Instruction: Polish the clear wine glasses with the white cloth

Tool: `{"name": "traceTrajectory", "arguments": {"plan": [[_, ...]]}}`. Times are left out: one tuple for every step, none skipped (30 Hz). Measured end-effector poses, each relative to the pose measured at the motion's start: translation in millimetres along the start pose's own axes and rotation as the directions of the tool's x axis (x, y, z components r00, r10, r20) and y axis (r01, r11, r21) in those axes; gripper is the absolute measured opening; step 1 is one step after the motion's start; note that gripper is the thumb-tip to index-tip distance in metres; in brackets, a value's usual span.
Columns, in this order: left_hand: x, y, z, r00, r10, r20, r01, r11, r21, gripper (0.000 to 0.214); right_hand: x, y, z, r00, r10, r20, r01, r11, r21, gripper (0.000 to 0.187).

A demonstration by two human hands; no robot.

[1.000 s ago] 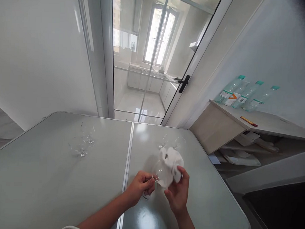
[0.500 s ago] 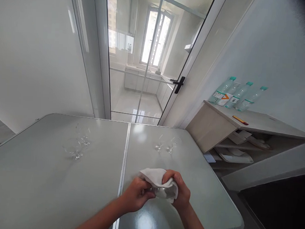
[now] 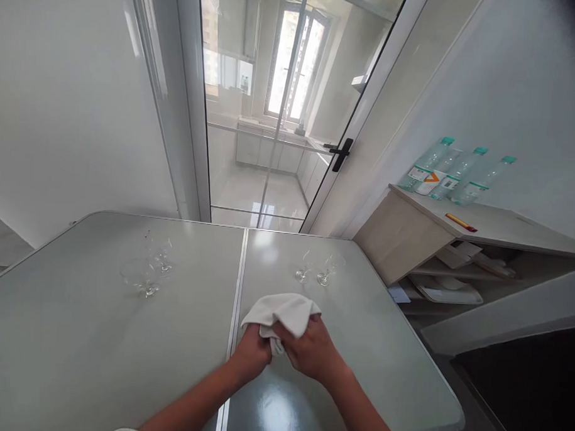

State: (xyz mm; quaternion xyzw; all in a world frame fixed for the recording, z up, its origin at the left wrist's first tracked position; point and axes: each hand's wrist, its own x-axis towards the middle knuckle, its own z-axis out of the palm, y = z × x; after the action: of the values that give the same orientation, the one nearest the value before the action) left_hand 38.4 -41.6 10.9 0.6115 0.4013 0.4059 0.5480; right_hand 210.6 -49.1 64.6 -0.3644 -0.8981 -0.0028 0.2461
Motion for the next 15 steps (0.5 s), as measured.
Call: {"name": "traceTrajectory", "arguments": {"plan": [[-1,0,0.1,0.996,0.090,-0.008,-0.089,0.988,0.125,0.006,5,0,-7,0.998,0.066,0.016,-0.066,0.997,-0.033,0.036],[-3,-1,0.3,0.984,0.181,0.002,-0.175,0.952,0.249,0.008,9,0,-13,0.989,0.149,0.021,-0.149,0.988,-0.032,0.031],[-5,-1,0.5,0.966,0.255,0.039,-0.252,0.900,0.356,0.010,13,-1,-16,0.970,0.242,0.025,-0.242,0.970,-0.002,0.023],[-6,-2,0.5,0.947,0.310,0.088,-0.315,0.837,0.447,0.012,16,-2,-18,0.943,0.331,0.031,-0.332,0.942,0.052,0.014],[-7,-2,0.1,0.927,0.349,0.135,-0.366,0.770,0.522,0.014,19,-2,-18,0.908,0.417,0.045,-0.419,0.900,0.118,0.008],[-8,-3,-0.8,0.909,0.379,0.173,-0.405,0.705,0.582,0.014,20,-1,-16,0.864,0.498,0.067,-0.501,0.844,0.190,0.012],[-8,-4,-2.1,0.893,0.401,0.202,-0.433,0.650,0.624,0.015,21,2,-13,0.816,0.571,0.089,-0.571,0.774,0.274,0.020],[-8,-4,-3.8,0.881,0.415,0.226,-0.454,0.609,0.650,0.015,20,5,-10,0.766,0.631,0.120,-0.624,0.687,0.373,0.025],[-8,-3,-5.7,0.872,0.425,0.242,-0.469,0.586,0.660,0.014,19,9,-6,0.719,0.675,0.166,-0.656,0.580,0.482,0.028],[-7,-3,-7.5,0.867,0.431,0.251,-0.479,0.582,0.657,0.014,18,14,-3,0.680,0.696,0.229,-0.665,0.456,0.592,0.029],[-6,-1,-8.9,0.865,0.434,0.251,-0.485,0.596,0.640,0.013,16,17,0,0.653,0.697,0.296,-0.651,0.317,0.690,0.029],[-5,0,-9.8,0.867,0.434,0.246,-0.487,0.626,0.609,0.012,14,20,3,0.627,0.703,0.335,-0.608,0.174,0.775,0.029],[-5,2,-10.0,0.874,0.426,0.234,-0.479,0.673,0.563,0.011,12,21,6,0.595,0.731,0.334,-0.537,0.053,0.842,0.030],[-5,3,-9.5,0.888,0.407,0.214,-0.457,0.733,0.503,0.011,11,19,10,0.547,0.782,0.299,-0.446,-0.030,0.895,0.031],[-5,4,-8.2,0.910,0.370,0.188,-0.415,0.803,0.428,0.014,9,15,14,0.486,0.840,0.242,-0.355,-0.064,0.933,0.031]]}}
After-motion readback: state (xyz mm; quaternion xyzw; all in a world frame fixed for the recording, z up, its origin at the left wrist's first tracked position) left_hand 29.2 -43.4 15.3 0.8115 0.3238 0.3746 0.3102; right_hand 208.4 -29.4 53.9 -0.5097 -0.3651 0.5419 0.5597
